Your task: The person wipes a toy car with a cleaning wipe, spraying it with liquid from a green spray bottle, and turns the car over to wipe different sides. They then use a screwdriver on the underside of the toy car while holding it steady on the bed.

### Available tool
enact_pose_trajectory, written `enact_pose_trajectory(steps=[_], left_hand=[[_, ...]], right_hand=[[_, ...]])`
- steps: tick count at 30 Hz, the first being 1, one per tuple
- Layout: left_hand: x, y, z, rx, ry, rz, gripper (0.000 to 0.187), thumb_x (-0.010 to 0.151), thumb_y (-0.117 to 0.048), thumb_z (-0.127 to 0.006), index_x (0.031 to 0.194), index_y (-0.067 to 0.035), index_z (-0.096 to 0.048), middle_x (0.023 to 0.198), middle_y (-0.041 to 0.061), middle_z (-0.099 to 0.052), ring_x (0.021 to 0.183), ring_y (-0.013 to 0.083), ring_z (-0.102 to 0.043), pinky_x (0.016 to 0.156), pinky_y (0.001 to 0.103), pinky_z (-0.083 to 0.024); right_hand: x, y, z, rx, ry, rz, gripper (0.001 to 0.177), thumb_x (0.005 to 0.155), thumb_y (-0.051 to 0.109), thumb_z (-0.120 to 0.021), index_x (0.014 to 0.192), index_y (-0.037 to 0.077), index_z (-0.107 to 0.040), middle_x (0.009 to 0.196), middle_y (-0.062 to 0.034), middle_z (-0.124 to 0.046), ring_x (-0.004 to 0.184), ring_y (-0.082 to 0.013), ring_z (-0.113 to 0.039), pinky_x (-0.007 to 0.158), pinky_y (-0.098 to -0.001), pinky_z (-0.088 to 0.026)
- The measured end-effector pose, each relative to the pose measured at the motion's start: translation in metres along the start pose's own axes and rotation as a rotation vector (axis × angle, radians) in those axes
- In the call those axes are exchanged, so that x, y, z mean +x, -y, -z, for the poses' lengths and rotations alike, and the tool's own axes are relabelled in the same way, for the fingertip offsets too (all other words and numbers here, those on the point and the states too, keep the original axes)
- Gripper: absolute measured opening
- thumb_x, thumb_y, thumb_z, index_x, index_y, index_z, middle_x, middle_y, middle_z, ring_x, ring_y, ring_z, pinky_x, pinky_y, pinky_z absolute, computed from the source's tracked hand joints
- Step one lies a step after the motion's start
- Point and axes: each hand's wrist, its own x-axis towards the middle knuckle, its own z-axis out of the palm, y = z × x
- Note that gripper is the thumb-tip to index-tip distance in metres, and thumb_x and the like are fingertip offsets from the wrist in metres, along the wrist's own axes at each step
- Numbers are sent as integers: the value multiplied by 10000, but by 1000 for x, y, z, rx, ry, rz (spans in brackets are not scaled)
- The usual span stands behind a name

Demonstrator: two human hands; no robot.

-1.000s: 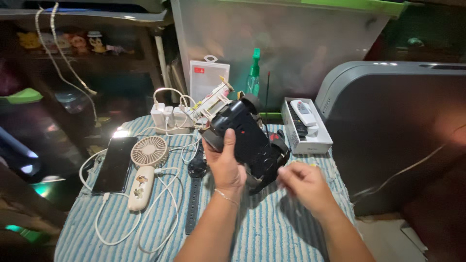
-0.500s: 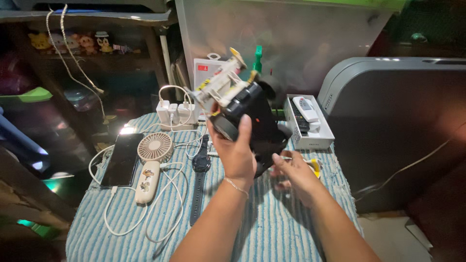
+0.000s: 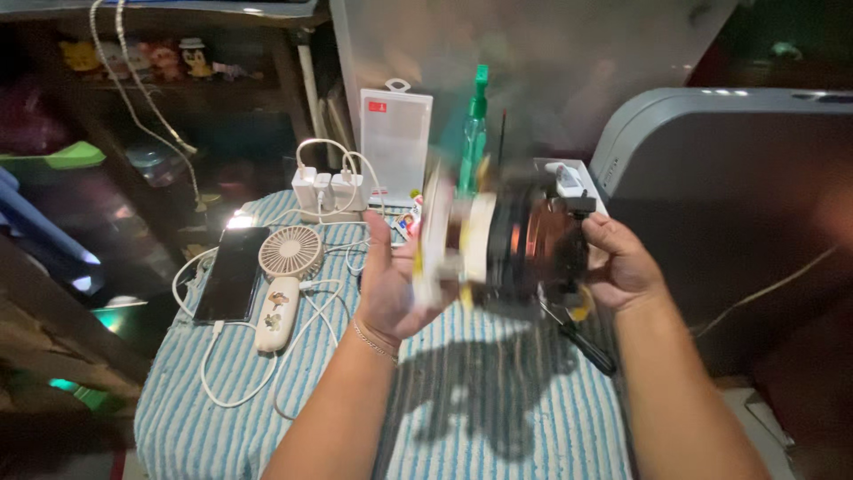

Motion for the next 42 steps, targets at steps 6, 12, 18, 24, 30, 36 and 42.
enact_pose_trajectory(steps=[6,12,18,24,30,36,42], left_hand=[[-18,10,27,-329,249,325,1133,918,-824,-324,1580,92,-397,1495,263,-545,1076,309,-676,953,435,-565],[0,37,51,669,-126,333,735,871,-456,-742,1388,30,-553,1288,137,-665,1092,159,-680,883,314,-574],[6,54,76,766,-348,233,525,810,-287,-802,1163,83,-681,1020,98,-736,859,152,-697,764,305,-578],[-1,56,94,940,-481,285,439,825,-342,-785,1024,46,-732,889,79,-728,746,136,-658,668,292,-529],[-10,42,80,1302,-617,313,527,823,-493,-743,808,33,-720,721,142,-701,630,214,-651,616,372,-520],[-20,22,60,1549,-670,277,556,806,-572,-672,723,-28,-751,698,199,-711,713,356,-715,720,447,-551],[-24,12,52,1595,-616,456,669,841,-641,-611,740,6,-745,776,244,-715,801,408,-713,797,475,-555]], right_hand=[[32,24,15,-608,2,-206,535,770,0,-787,1283,-19,-637,1097,-105,-729,942,-190,-703,867,-362,-554],[77,-4,-21,-1095,196,-327,561,725,38,-829,1264,19,-674,1116,-87,-755,1019,-170,-687,907,-324,-542],[107,-47,-57,-1302,210,-192,517,708,89,-879,1197,55,-715,1092,-79,-747,1010,-155,-669,894,-313,-530],[127,-81,-82,-1542,326,129,275,780,89,-797,1041,15,-752,929,-119,-760,851,-194,-723,792,-339,-569],[152,-111,-108,-1547,518,72,206,782,66,-765,986,42,-776,928,-99,-776,864,-202,-746,776,-341,-568],[169,-141,-105,-1648,646,141,195,766,100,-775,952,46,-790,895,-125,-757,855,-252,-732,775,-362,-559],[180,-165,-93,-1682,660,57,190,756,139,-788,918,40,-787,882,-123,-768,837,-249,-737,769,-369,-561]])
